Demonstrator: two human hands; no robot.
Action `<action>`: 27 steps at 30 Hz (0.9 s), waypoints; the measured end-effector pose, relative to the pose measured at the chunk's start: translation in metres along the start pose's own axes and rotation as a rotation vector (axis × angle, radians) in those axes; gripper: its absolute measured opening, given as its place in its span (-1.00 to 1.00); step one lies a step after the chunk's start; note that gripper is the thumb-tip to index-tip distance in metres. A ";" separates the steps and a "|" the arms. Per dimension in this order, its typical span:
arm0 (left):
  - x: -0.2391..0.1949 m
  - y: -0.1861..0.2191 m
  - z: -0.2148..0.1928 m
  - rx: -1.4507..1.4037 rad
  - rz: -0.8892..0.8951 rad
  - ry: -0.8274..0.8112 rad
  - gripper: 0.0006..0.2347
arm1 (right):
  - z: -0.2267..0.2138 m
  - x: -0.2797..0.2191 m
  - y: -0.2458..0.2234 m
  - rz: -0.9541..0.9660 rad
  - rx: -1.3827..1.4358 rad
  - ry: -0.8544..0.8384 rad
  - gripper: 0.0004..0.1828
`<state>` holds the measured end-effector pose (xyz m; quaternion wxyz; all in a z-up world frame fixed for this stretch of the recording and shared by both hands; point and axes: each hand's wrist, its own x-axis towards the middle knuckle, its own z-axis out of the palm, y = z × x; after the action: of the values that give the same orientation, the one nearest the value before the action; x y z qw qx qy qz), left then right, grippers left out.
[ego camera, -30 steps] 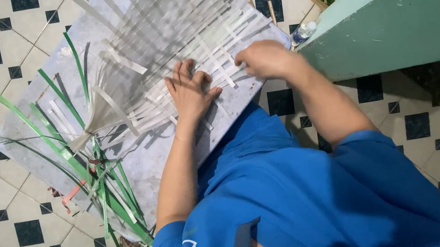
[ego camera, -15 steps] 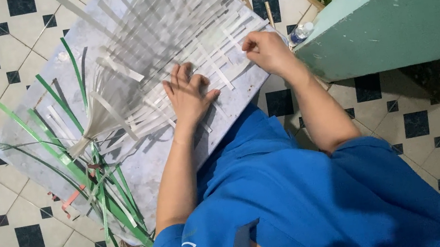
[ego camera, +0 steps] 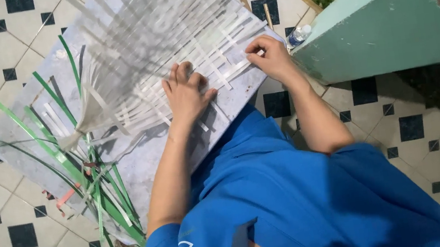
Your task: The person is weaving white and green plastic strips together on the floor to create a basket-like structure.
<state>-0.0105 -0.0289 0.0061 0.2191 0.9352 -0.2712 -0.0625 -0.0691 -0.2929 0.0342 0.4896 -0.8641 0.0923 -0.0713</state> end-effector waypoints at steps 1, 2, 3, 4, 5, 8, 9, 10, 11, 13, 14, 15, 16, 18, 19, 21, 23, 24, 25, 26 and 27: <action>0.001 0.003 -0.007 -0.003 -0.009 0.004 -0.66 | 0.000 -0.003 0.000 -0.004 -0.002 -0.009 -0.82; 0.001 0.007 -0.013 -0.009 -0.017 -0.040 -0.69 | -0.001 -0.003 0.001 -0.018 0.014 0.033 -0.83; 0.002 0.010 -0.020 -0.015 -0.026 -0.085 -0.72 | -0.002 -0.004 0.000 -0.032 0.030 0.075 -0.83; 0.003 0.010 -0.019 -0.023 -0.047 -0.072 -0.72 | -0.003 -0.006 -0.001 -0.044 0.025 0.053 -0.83; 0.004 0.009 -0.017 -0.015 -0.040 -0.087 -0.71 | -0.005 -0.008 -0.003 -0.146 -0.042 0.101 -0.82; 0.004 0.007 -0.018 -0.008 -0.042 -0.101 -0.70 | -0.004 -0.013 -0.005 -0.400 -0.250 0.212 -0.85; 0.004 0.007 -0.019 -0.006 -0.028 -0.106 -0.69 | -0.004 -0.014 -0.004 -0.541 -0.396 0.298 -0.83; 0.007 0.003 -0.014 -0.008 -0.044 -0.096 -0.69 | 0.004 -0.015 -0.018 -0.555 -0.392 0.286 -0.83; 0.009 0.000 -0.010 -0.027 -0.027 -0.087 -0.70 | 0.013 -0.016 -0.032 -0.605 -0.406 0.267 -0.84; 0.009 -0.006 -0.013 -0.037 -0.026 -0.072 -0.70 | 0.037 -0.017 -0.047 -0.666 -0.405 0.240 -0.85; 0.009 -0.008 -0.019 -0.145 0.054 0.013 -0.73 | 0.052 -0.016 -0.048 -0.691 -0.348 0.140 -0.86; 0.008 -0.010 -0.025 -0.250 0.134 0.098 -0.75 | 0.067 -0.015 -0.050 -0.717 -0.291 0.040 -0.82; 0.003 -0.011 -0.038 -0.245 0.125 0.101 -0.75 | 0.078 -0.014 -0.046 -0.722 -0.283 0.034 -0.82; -0.005 -0.014 -0.064 -0.467 0.250 0.320 -0.82 | 0.099 -0.013 -0.038 -0.712 -0.470 -0.168 -0.60; -0.015 -0.016 -0.084 -0.461 0.243 0.324 -0.82 | 0.102 -0.011 -0.042 -0.719 -0.463 -0.172 -0.60; -0.035 -0.017 -0.119 -0.567 0.217 0.509 -0.85 | 0.103 -0.013 -0.047 -0.668 -0.510 -0.355 -0.66; -0.047 -0.029 -0.144 -0.518 0.199 0.593 -0.87 | 0.101 -0.015 -0.055 -0.632 -0.521 -0.424 -0.65; -0.049 -0.035 -0.158 -0.464 0.197 0.685 -0.89 | 0.100 -0.013 -0.060 -0.604 -0.538 -0.479 -0.64; -0.048 -0.038 -0.170 -0.464 0.198 0.682 -0.89 | 0.101 -0.016 -0.057 -0.601 -0.537 -0.477 -0.64; -0.044 -0.041 -0.182 -0.408 0.183 0.753 -0.91 | 0.100 -0.016 -0.054 -0.574 -0.524 -0.565 -0.65; -0.040 -0.042 -0.194 -0.351 0.167 0.823 -0.93 | 0.099 -0.017 -0.052 -0.545 -0.510 -0.651 -0.66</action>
<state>0.0220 0.0971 0.1613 0.4683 0.8057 -0.2212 0.2874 -0.0595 -0.1807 0.0276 0.2296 -0.9264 -0.2805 0.1018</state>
